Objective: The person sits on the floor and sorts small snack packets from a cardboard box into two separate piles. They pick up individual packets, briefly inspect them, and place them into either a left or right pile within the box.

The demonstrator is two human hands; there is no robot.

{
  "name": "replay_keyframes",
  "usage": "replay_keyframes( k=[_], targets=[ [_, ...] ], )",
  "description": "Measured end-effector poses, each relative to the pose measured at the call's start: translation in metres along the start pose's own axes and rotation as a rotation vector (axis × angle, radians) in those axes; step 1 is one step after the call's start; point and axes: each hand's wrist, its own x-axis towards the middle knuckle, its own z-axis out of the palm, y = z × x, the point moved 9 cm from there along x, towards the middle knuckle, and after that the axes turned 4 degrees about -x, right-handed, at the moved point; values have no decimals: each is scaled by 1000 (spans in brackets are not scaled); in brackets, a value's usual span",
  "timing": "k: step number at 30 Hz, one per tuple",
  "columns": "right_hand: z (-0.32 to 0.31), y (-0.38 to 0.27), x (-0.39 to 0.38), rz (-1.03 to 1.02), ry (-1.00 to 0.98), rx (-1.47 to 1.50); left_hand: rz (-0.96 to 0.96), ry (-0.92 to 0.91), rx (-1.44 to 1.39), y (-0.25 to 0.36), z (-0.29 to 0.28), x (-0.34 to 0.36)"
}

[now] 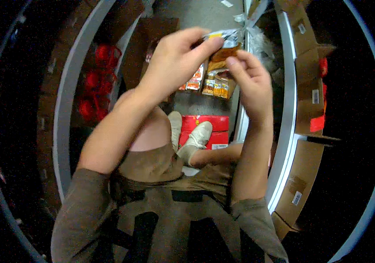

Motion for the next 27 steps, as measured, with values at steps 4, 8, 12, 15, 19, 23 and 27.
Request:
replay_keyframes(
  k=[4,8,12,15,19,23,27],
  targets=[
    [-26,-7,36,-66,82,-200,67,183,-264,-15,-36,15],
    [-86,74,84,40,259,-575,-86,311,-367,-33,-68,14],
    [-170,259,88,339,459,-776,-49,331,-289,-17,-55,19],
    [-153,320,68,489,455,-874,-68,426,-211,-23,-67,10],
    [-149,377,73,622,306,-992,-35,458,-6,-47,-90,16],
    [-134,393,81,629,180,-1069,-301,460,-264,-65,-70,15],
    [-135,421,83,737,136,-1107,-355,343,-251,-68,-53,29]
  ],
)
